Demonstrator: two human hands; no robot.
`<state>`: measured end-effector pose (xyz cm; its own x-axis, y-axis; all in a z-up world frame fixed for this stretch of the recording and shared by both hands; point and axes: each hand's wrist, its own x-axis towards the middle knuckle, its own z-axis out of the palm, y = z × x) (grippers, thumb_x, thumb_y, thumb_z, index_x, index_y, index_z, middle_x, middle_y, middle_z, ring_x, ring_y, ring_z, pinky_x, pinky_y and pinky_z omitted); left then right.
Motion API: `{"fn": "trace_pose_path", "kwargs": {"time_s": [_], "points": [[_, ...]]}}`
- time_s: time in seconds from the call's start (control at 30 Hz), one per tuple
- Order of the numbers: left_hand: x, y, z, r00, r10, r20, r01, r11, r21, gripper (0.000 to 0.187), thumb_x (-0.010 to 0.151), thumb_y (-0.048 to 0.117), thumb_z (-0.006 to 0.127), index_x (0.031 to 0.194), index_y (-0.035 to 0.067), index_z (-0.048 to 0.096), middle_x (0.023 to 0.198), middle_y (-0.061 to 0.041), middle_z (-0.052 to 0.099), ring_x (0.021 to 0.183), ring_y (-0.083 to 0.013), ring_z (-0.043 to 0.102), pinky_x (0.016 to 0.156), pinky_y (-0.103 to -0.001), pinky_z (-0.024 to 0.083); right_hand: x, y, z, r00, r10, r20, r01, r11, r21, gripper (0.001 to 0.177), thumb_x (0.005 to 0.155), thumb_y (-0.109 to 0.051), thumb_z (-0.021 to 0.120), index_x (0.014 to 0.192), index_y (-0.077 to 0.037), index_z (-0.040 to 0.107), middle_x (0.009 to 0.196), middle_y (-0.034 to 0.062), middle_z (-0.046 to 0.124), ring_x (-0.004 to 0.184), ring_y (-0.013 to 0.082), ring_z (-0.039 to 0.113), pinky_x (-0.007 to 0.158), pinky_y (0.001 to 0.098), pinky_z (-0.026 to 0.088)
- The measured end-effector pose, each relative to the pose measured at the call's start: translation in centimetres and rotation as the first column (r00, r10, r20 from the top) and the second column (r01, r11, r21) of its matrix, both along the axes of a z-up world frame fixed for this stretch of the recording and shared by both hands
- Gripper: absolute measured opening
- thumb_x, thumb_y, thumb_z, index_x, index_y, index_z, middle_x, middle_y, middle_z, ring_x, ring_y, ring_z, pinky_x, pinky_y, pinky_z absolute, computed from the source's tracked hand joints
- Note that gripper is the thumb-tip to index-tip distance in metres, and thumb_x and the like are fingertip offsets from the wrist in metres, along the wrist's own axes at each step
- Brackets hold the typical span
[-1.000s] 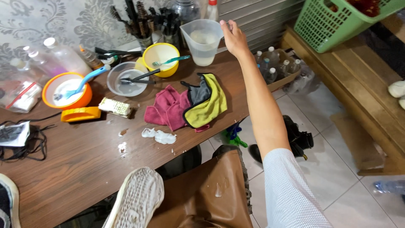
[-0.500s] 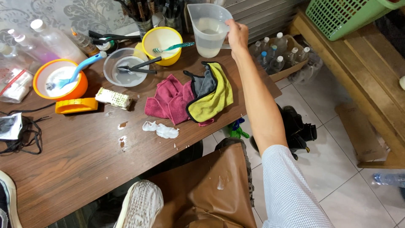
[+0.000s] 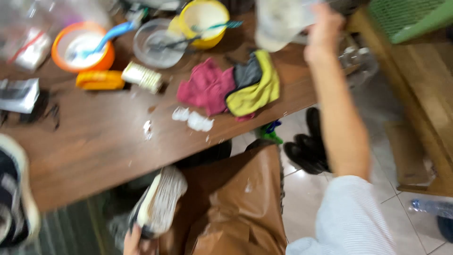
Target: The person scrubs the sole of a black sneaker with a brush, rinses it under water, and then wipes the sole with a cloth. The person continues to scrub the sole with a smaller brush, focusing on the edges and grooves.
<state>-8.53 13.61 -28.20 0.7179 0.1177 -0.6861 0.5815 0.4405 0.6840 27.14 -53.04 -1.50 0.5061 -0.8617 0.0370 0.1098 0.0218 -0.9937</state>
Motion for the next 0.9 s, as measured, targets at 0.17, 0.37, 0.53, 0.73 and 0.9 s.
{"fn": "trace_pose_path", "kwargs": {"time_s": [0.17, 0.37, 0.53, 0.73, 0.9], "points": [[5.9, -8.7, 9.8, 0.992, 0.059, 0.114, -0.044, 0.990, -0.134, 0.046, 0.100, 0.023, 0.058, 0.136, -0.005, 0.059, 0.122, -0.019, 0.069, 0.100, -0.0326, 0.068, 0.080, -0.048, 0.055, -6.5, -2.8, -0.2, 0.975, 0.129, 0.183, -0.136, 0.990, 0.031, 0.019, 0.078, -0.017, 0.081, 0.067, -0.009, 0.068, 0.064, 0.0046, 0.068, 0.057, 0.0181, 0.065, 0.049, 0.0338, 0.045], [10.1, -11.7, 7.3, 0.966, 0.160, 0.203, -0.094, 0.949, -0.302, 0.043, 0.094, 0.017, 0.067, 0.132, -0.003, 0.062, 0.131, -0.015, 0.068, 0.119, -0.0232, 0.064, 0.107, -0.038, 0.051, -20.2, 5.2, 3.9, 0.945, 0.297, -0.140, -0.283, 0.953, 0.112, 0.027, 0.082, -0.033, 0.069, 0.105, -0.019, 0.073, 0.115, -0.0037, 0.081, 0.114, 0.0105, 0.081, 0.094, 0.0262, 0.072], [12.6, -12.6, 5.3, 0.963, 0.183, 0.196, -0.114, 0.942, -0.316, 0.040, 0.089, 0.014, 0.072, 0.123, -0.007, 0.065, 0.124, -0.019, 0.071, 0.114, -0.0296, 0.069, 0.103, -0.043, 0.056, -28.1, 6.0, -3.6, 0.951, 0.280, -0.128, -0.271, 0.959, 0.080, 0.013, 0.092, -0.014, 0.074, 0.081, -0.015, 0.067, 0.092, 0.0006, 0.071, 0.092, 0.0134, 0.075, 0.090, 0.0270, 0.068], [14.1, -13.4, 3.1, 0.967, 0.199, 0.160, -0.146, 0.945, -0.292, 0.050, 0.076, 0.009, 0.081, 0.124, -0.003, 0.070, 0.129, -0.016, 0.071, 0.120, -0.0252, 0.068, 0.107, -0.037, 0.054, -33.1, 13.0, -9.2, 0.830, 0.389, -0.399, -0.398, 0.915, 0.064, 0.028, 0.101, -0.021, 0.067, 0.075, -0.013, 0.060, 0.059, -0.0042, 0.051, 0.041, 0.0042, 0.041, 0.031, 0.0244, 0.020], [15.9, -14.3, -1.4, 0.945, 0.208, 0.251, -0.124, 0.942, -0.313, 0.028, 0.084, 0.010, 0.088, 0.110, 0.007, 0.078, 0.109, -0.012, 0.079, 0.102, -0.0203, 0.076, 0.096, -0.035, 0.058, -32.6, 17.6, -14.3, 0.839, 0.472, -0.271, -0.484, 0.875, 0.027, 0.016, 0.100, -0.012, 0.069, 0.085, -0.013, 0.073, 0.077, -0.0026, 0.064, 0.077, 0.0042, 0.051, 0.080, 0.0245, 0.049]]}}
